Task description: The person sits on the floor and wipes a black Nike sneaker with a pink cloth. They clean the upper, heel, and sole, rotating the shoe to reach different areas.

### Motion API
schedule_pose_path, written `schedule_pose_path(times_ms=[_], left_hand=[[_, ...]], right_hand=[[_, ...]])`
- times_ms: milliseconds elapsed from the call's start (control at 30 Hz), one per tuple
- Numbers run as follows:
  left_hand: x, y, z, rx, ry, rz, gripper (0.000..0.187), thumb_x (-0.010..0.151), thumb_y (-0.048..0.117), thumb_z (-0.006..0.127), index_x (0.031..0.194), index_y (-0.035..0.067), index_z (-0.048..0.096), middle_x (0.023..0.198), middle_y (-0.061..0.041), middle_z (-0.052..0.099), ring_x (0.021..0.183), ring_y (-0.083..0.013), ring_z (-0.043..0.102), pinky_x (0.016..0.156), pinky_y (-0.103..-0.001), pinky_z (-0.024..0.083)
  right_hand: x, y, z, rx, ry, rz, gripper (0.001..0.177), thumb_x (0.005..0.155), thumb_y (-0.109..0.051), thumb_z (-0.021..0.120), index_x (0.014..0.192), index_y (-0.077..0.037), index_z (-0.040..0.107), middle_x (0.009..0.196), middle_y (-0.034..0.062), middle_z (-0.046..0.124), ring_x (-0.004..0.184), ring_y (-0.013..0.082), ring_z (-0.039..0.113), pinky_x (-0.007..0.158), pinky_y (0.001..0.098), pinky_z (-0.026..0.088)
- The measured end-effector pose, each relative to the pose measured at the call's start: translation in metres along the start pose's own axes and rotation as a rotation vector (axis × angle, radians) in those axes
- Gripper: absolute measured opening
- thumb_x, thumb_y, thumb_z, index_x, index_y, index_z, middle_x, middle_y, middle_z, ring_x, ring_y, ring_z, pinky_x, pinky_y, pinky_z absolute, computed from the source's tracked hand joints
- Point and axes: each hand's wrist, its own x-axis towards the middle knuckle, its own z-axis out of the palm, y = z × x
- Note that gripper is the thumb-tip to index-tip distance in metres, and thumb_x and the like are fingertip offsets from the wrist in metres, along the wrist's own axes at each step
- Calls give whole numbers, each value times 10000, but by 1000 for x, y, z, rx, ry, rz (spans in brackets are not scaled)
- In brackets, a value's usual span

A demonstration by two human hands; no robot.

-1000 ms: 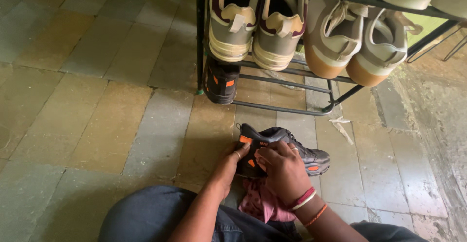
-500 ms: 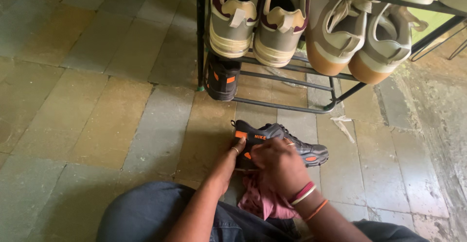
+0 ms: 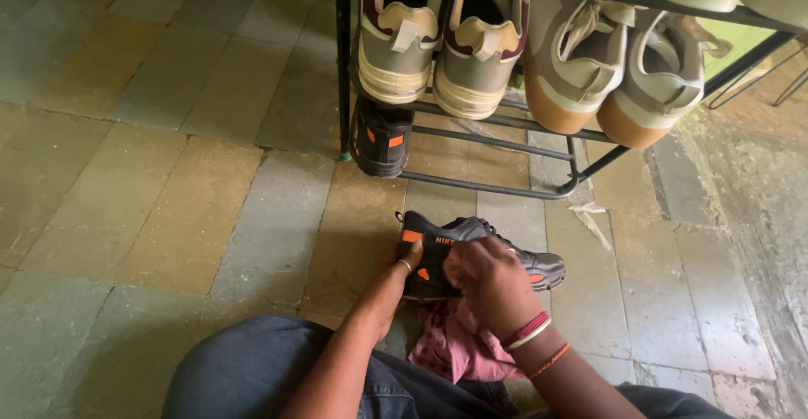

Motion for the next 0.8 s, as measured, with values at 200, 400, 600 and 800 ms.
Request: schedule_pose_path(times_ms=[200,400,600,800], left_hand=[[-1,-1,0,57,15,38,723,908,631,538,1391,100,621,1370,-93,674,1267,-198,603,1062,-372,446],[2,1,3,39,39,6,649,891,582,609,1239,45,715,1136,-95,741,1033,-194,687,902,-374,536],[1,2,1,43,87,86,577,878,549,657,1207,79,722,1096,-69,754,973,-155,682,873,-347,535],[0,-8,4,208,6,49,663,657,347,905,1214,105,638,1142,-64,740,1080,-182,675,955,-335,499]], right_hand=[[5,-40,-5,175,-56,-146,273,848,-50,715,1119,-25,691,1088,160,709,945,373,649,805,434,552],[8,-44,-13,-81,-129,-219,378,725,-18,641,1078,-92,753,1100,94,732,976,322,658,868,399,532],[3,-28,-14,-221,-147,-44,384,680,-29,683,1036,-127,788,947,49,709,885,335,633,818,410,545],[-8,6,-6,-340,-225,288,478,493,-190,785,971,-203,810,1015,72,702,982,325,664,829,408,570]])
